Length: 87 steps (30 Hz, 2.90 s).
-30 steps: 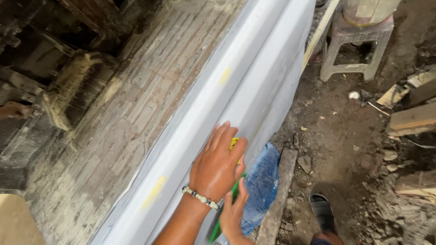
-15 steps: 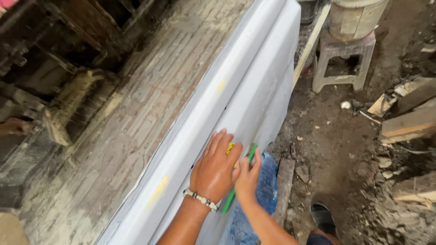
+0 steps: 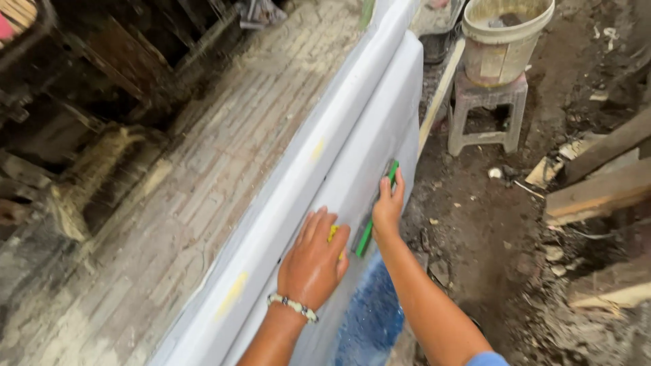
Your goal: The person uses a green sanding block to smooth the surface of a white car door, moving the block back and forth along the panel. They occasionally wipe the surface with a yellow cloth to remove dust.
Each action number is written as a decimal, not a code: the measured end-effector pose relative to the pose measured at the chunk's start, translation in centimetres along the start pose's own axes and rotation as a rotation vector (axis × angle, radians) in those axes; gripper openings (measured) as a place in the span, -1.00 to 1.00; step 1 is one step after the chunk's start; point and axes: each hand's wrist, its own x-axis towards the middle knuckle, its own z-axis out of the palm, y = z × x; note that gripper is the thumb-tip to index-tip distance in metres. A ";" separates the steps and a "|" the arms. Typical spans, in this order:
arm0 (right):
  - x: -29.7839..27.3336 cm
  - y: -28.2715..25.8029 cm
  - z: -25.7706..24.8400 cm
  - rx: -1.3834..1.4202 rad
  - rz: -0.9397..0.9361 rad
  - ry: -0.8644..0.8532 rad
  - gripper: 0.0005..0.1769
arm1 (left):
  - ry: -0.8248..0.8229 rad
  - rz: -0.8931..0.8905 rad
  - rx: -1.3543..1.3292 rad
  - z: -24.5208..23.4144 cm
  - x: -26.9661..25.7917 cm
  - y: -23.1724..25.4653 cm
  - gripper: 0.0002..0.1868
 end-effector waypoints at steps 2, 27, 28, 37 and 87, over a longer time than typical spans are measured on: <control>0.3 2.8 0.4 -0.064 -0.310 0.005 -0.39 | 0.009 -0.004 0.026 -1.0 1.2 0.0 -0.62; 3.7 2.4 -0.2 -0.113 -0.212 -0.053 -0.34 | 0.000 -0.028 0.019 -0.2 0.9 0.4 -0.61; 3.8 2.8 -0.6 -0.145 -0.235 -0.025 -0.36 | -0.002 -0.042 0.026 -0.2 0.7 0.8 -0.62; -10.5 5.8 -0.5 -0.293 -0.245 -0.120 -0.27 | -0.026 -0.051 0.028 -0.3 1.4 -0.2 -0.62; 30.1 -6.4 1.6 0.011 0.051 0.015 -0.29 | 0.113 -0.008 0.246 16.5 41.3 -3.9 -0.73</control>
